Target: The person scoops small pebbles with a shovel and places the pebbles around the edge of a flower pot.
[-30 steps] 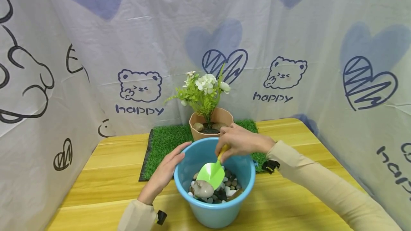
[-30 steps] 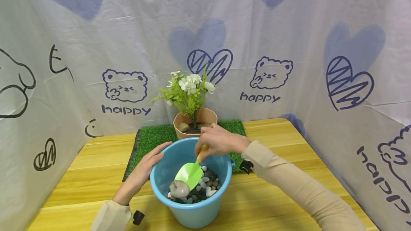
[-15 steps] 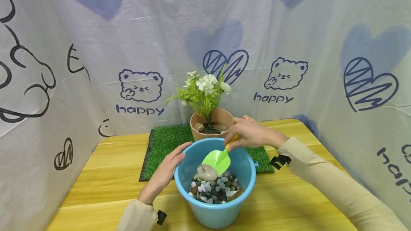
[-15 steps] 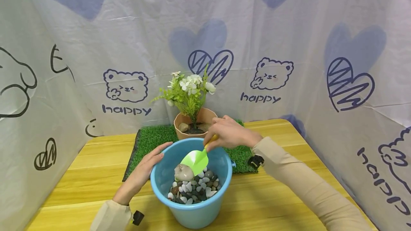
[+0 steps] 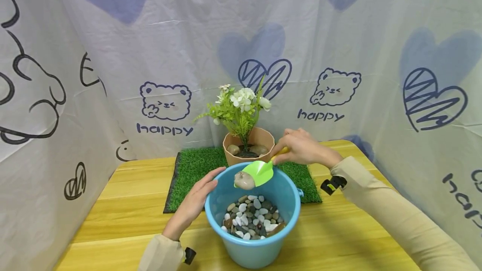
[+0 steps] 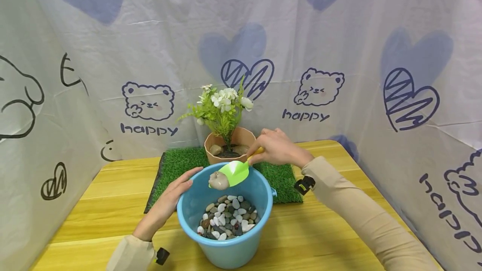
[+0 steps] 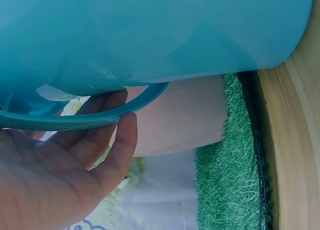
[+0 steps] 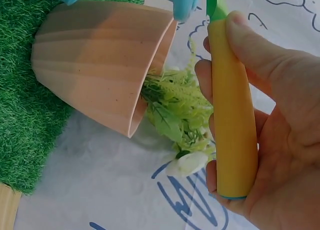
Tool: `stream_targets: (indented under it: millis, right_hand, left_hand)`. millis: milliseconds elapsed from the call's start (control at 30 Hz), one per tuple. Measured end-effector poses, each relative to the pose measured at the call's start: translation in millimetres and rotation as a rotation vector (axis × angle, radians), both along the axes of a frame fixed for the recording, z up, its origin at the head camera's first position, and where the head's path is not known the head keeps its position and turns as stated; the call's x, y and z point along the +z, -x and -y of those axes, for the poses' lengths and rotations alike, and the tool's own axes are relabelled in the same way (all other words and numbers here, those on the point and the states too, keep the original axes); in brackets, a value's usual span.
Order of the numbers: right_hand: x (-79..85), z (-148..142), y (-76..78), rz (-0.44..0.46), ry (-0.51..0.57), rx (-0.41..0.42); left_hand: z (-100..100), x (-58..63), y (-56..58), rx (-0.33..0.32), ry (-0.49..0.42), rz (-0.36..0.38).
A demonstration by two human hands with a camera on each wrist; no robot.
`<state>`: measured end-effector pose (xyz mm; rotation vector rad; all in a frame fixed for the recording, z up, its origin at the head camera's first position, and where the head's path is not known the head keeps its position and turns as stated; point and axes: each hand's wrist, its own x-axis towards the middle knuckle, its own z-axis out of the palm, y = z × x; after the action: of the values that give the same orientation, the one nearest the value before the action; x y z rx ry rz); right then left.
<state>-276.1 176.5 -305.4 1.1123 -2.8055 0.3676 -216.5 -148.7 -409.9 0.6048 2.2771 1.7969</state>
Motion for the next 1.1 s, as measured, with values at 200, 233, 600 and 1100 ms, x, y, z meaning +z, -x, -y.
stream_targets:
  millis: [200,233,600,1100]
  right_hand:
    - [2.2,-6.8,7.2,-0.024,0.051,-0.079]
    - [2.6,-8.0,8.8,-0.024,0.059,-0.098]
    - [1.2,-13.0,31.4,0.039,0.117,-0.339]
    - [-25.9,-6.1,62.0,-0.016,0.063,-0.465]
  left_hand:
    - [0.0,0.5,0.1,-0.006,-0.005,0.002]
    - [0.0,0.5,0.3,-0.009,-0.009,0.003]
    - [0.6,0.2,0.4,-0.005,-0.015,0.019]
    - [0.1,0.7,-0.3,0.0,-0.012,0.033]
